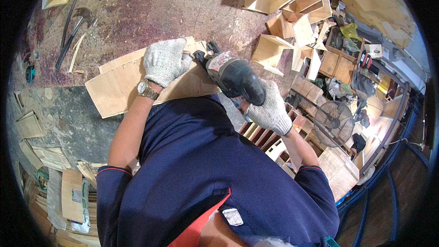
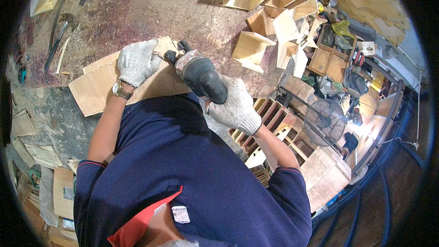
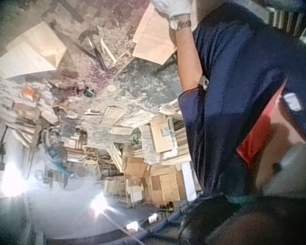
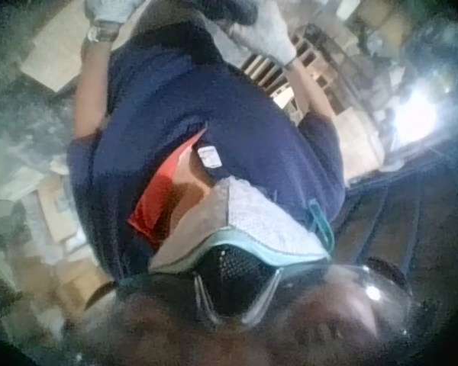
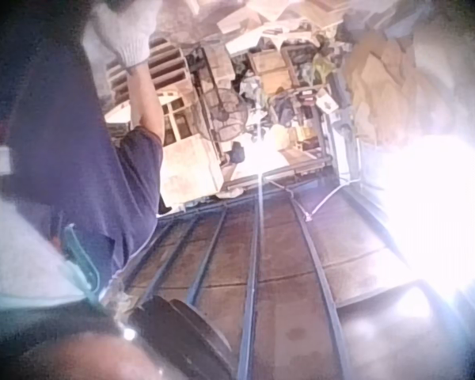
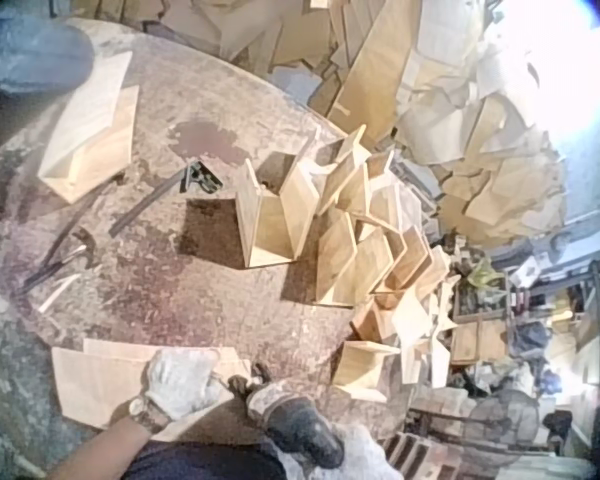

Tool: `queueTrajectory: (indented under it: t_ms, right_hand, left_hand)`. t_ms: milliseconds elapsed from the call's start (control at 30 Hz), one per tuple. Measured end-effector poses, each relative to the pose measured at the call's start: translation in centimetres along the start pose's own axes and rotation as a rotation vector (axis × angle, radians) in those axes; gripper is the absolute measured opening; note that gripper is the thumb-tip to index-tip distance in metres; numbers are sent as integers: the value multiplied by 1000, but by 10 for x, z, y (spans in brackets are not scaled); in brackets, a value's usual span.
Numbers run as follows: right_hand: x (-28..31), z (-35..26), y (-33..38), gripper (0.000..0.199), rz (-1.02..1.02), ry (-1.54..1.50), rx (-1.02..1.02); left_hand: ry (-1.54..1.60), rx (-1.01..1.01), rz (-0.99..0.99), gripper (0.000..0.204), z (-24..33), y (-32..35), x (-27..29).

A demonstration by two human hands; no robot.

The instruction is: The person assembles small wooden boxes by marking pieces with a square and pen, then driving nails with a nail gun. They handle multiple wooden panels, align them, and fasten them into box shapes on a cluttered workbench.

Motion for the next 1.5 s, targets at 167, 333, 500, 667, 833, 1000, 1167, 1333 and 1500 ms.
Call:
queueTrajectory:
  t_ms: [167,333,500,667,833,1000,1167,1333,1500]
  right_hand:
    - [-1,3,-1,27,27,-12,13]
    - [-1,-1,-4,28,60,-29,26]
    - [3,-9,-5,31,59,19,43]
    - [2,-6,-9,32,27,-3,4]
    - [0,-3,-10,28,48,-8,-37]
    - [2,-6,-13,24,52,-1,-19]
    - [1,-5,-15,24,77,-72,-13]
    - [2,-7,-17,24,82,-24,-24]
    - [5,-11,-21,24,74,-48,-1]
  left_hand:
    - [-2,-1,4,20,1,-1,2]
    - [30,-3,10,20,-1,0,1]
    - [42,-29,56,20,-2,1,0]
    - [59,-1,37,21,-1,-1,-2]
    - [57,35,-40,20,0,-2,1]
    - [65,49,-43,18,1,-3,3]
    - [93,46,-9,17,0,-3,2]
    - [107,46,-1,17,0,-2,2]
    - [97,46,1,17,-1,-3,0]
Point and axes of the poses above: each hand's wrist, its own y-axis away from the middle knuckle, its own x-axis out of the back of the hand, z = x × y, the point moved 3 cm from there along -y, towards the middle knuckle, and after that the axes turned 12 degrees about x, right-handed, at the moved point
